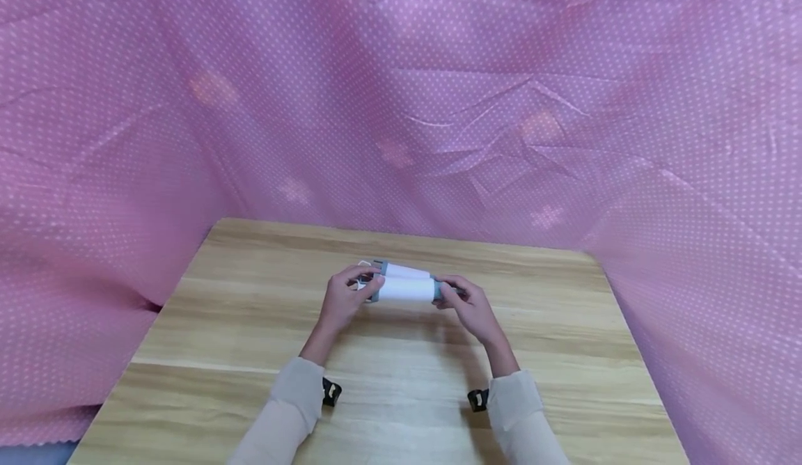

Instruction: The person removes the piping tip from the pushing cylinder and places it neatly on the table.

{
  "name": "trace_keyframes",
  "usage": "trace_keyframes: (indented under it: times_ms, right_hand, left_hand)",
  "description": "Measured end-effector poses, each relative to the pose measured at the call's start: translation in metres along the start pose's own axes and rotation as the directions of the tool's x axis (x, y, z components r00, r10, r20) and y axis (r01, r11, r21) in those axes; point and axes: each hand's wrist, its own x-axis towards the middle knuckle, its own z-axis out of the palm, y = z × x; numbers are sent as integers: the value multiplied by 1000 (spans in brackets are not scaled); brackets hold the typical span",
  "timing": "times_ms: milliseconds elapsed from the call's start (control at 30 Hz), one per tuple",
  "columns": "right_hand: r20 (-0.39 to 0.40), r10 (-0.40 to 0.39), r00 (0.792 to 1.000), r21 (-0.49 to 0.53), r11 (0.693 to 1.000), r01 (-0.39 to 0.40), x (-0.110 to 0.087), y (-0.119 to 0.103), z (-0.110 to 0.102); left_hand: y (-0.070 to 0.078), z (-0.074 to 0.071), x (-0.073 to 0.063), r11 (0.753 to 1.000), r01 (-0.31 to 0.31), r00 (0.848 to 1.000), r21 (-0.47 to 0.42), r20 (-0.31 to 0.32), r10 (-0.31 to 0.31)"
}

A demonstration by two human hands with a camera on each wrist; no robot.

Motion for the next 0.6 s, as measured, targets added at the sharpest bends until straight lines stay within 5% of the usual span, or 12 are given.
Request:
trace_keyframes:
  times_ms: [600]
  right_hand:
    - [-56,-5,998,9,1000,6,-2,-7,2]
  left_hand:
    - [1,1,-1,1000,-14,1000,-16,-18,14]
